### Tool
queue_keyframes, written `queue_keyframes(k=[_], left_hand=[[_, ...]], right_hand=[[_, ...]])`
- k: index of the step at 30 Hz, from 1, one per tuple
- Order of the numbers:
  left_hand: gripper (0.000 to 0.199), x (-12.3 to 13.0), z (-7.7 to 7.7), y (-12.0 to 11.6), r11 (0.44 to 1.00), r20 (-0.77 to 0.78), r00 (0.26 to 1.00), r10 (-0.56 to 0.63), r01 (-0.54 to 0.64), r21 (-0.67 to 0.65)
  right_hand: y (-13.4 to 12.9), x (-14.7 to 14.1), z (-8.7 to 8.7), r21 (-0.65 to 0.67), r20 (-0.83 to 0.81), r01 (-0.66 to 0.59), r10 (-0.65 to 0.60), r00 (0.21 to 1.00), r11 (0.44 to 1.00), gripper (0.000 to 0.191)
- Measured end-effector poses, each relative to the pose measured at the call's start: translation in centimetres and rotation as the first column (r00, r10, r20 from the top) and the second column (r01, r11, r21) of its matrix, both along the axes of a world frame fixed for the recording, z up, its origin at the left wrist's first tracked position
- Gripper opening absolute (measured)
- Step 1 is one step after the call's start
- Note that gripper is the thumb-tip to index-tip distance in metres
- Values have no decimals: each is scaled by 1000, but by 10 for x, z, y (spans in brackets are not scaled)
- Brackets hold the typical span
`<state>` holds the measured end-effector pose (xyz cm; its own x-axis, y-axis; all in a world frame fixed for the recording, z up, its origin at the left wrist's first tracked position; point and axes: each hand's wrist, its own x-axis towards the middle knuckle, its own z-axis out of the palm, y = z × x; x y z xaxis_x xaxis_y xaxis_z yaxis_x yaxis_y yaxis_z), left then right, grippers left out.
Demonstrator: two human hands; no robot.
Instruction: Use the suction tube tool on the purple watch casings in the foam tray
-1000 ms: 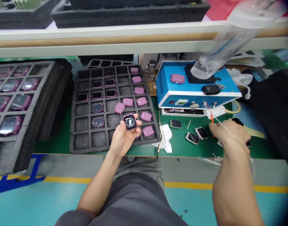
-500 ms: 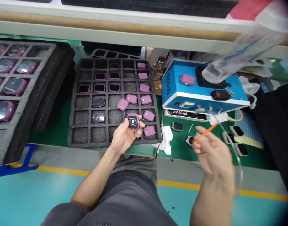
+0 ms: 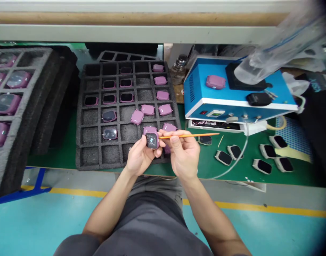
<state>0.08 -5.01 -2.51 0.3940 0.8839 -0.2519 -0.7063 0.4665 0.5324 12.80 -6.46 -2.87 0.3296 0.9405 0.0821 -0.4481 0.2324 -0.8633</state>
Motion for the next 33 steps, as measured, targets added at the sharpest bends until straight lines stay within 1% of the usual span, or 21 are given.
queue_keyframes(k=[8, 14, 17, 21, 24, 27, 29, 30, 31, 32, 33], left_hand=[[36, -1, -1, 0, 1000, -4, 1000, 4, -4, -17], [37, 0, 0, 0, 999, -45, 999, 15, -17, -47], [35, 1, 0, -1, 999, -45, 999, 15, -16, -28], [34, 2, 0, -1, 999, -77, 996, 46, -47, -11], [35, 2, 1, 1, 999, -92, 995, 26, -28, -18], [37, 1, 4, 2, 1000, -96, 995, -5, 3, -20], [37, 1, 4, 4, 1000, -95, 995, 14, -13, 4], [36, 1, 4, 5, 999, -97, 995, 29, -26, 25], [35, 2, 3, 6, 998, -105, 994, 39, -34, 49], [34, 3, 2, 7, 996, -119, 992, 45, -36, 79], [33, 5, 1, 8, 993, -138, 989, 48, -32, 115]], right_hand=[[0, -1, -2, -8, 13, -3, 3, 1000, 1000, 15], [-1, 0, -2, -26, 36, -1, 2, 999, 1000, 19], [-2, 1, -2, -46, 69, 4, 0, 998, 999, 18], [1, -1, -4, -76, 122, 11, -1, 992, 997, 19], [3, -2, -4, -76, 126, 39, -29, 992, 996, 20], [-9, 10, 2, -85, 149, 129, -116, 982, 988, 24], [-29, 32, 8, -101, 228, 216, -189, 955, 971, 33], [-42, 48, 11, -101, 288, 291, -252, 924, 951, 38], [-57, 67, 13, -89, 358, 392, -337, 871, 916, 42], [-72, 88, 15, -69, 433, 508, -433, 790, 858, 46], [-86, 110, 15, -39, 511, 627, -524, 682, 778, 49]])
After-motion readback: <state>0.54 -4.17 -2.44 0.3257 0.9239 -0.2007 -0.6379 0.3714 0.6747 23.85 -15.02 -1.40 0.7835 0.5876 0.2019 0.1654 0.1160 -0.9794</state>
